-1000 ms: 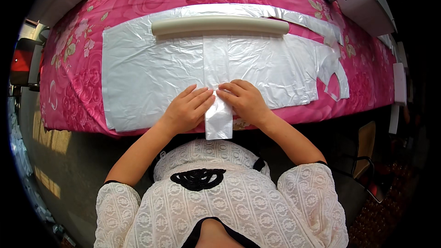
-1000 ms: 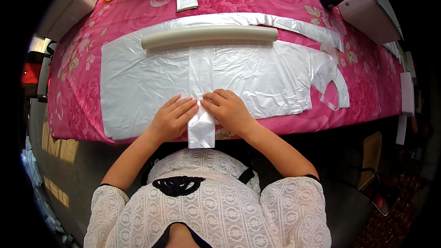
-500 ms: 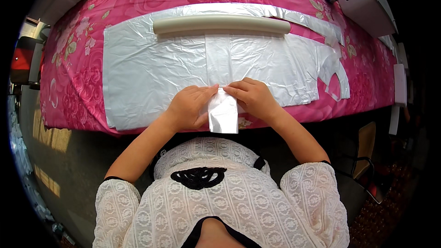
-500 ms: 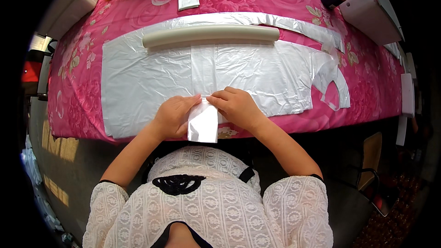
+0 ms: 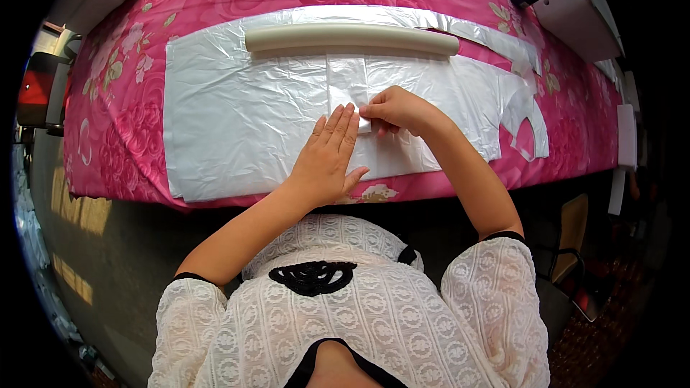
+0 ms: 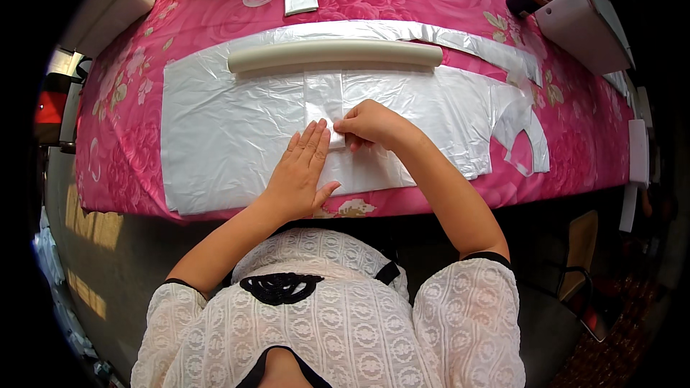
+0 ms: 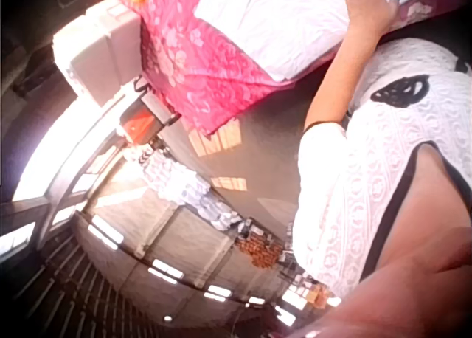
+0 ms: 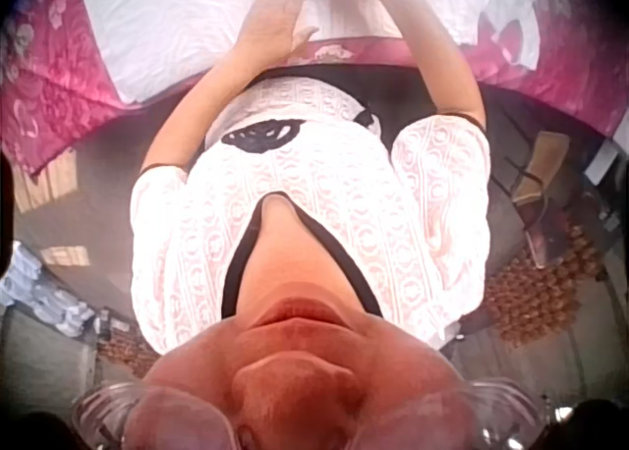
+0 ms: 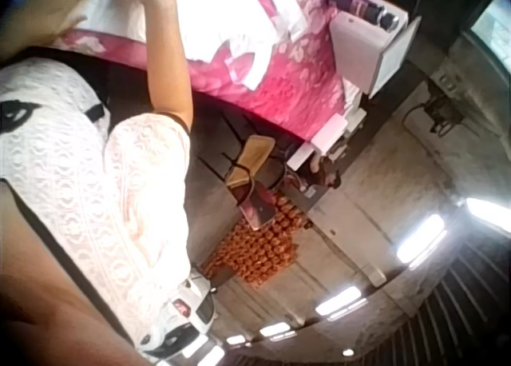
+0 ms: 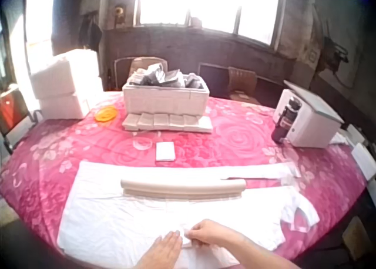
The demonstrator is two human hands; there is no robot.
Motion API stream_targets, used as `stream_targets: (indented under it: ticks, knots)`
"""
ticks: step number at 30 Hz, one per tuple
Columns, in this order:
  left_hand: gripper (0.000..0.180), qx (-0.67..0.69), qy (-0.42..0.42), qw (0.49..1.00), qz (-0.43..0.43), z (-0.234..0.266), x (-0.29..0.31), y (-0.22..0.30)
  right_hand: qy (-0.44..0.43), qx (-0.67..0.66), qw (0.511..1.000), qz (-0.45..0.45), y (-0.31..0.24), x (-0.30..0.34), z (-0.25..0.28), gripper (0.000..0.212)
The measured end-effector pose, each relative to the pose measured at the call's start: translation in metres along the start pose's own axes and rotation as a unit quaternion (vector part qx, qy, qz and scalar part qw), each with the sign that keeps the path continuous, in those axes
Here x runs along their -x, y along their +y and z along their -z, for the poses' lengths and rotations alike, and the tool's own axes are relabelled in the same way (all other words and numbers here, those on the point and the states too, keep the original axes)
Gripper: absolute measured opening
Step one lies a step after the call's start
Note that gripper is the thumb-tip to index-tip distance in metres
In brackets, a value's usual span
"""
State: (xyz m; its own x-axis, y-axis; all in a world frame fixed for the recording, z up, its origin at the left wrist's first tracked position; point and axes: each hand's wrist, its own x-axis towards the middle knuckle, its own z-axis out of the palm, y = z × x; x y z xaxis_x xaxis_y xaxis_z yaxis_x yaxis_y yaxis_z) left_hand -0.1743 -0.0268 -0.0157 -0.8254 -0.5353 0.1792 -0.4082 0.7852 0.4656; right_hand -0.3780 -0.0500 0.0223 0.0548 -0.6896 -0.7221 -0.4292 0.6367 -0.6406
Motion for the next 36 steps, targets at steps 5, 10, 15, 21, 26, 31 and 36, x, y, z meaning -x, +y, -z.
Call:
stream_targets:
  ticks: [5,10,15,21,26,31,36]
  knots:
    - [0.092,-0.038,-0.023,0.997,0.061,-0.014,0.0,0.0,0.013,-0.019,1.0,-0.006,0.008,-0.009,-0.002,0.026]
    - [0.094,-0.053,-0.019,0.995,0.08,-0.018,0.001,0.002,0.169,-0.003,0.979,0.112,0.015,0.011,-0.029,0.024]
    - [0.086,-0.064,0.009,0.995,0.076,-0.01,-0.003,-0.001,0.368,0.217,0.872,0.24,0.03,0.026,-0.052,0.038]
    - [0.069,-0.026,0.058,0.998,0.028,0.008,-0.017,-0.015,0.261,0.379,0.742,0.488,0.038,0.005,-0.02,0.039]
    - [0.064,-0.023,0.068,0.997,0.023,0.012,-0.02,-0.017,0.195,0.336,0.788,0.479,0.025,-0.013,0.0,0.034]
    - [0.054,-0.076,0.065,0.995,-0.009,0.01,-0.025,-0.021,0.196,0.323,0.794,0.476,0.023,-0.017,0.004,0.031]
    - [0.04,-0.117,0.081,0.989,-0.04,0.009,-0.028,-0.028,0.199,0.319,0.789,0.485,0.025,-0.024,-0.001,0.028]
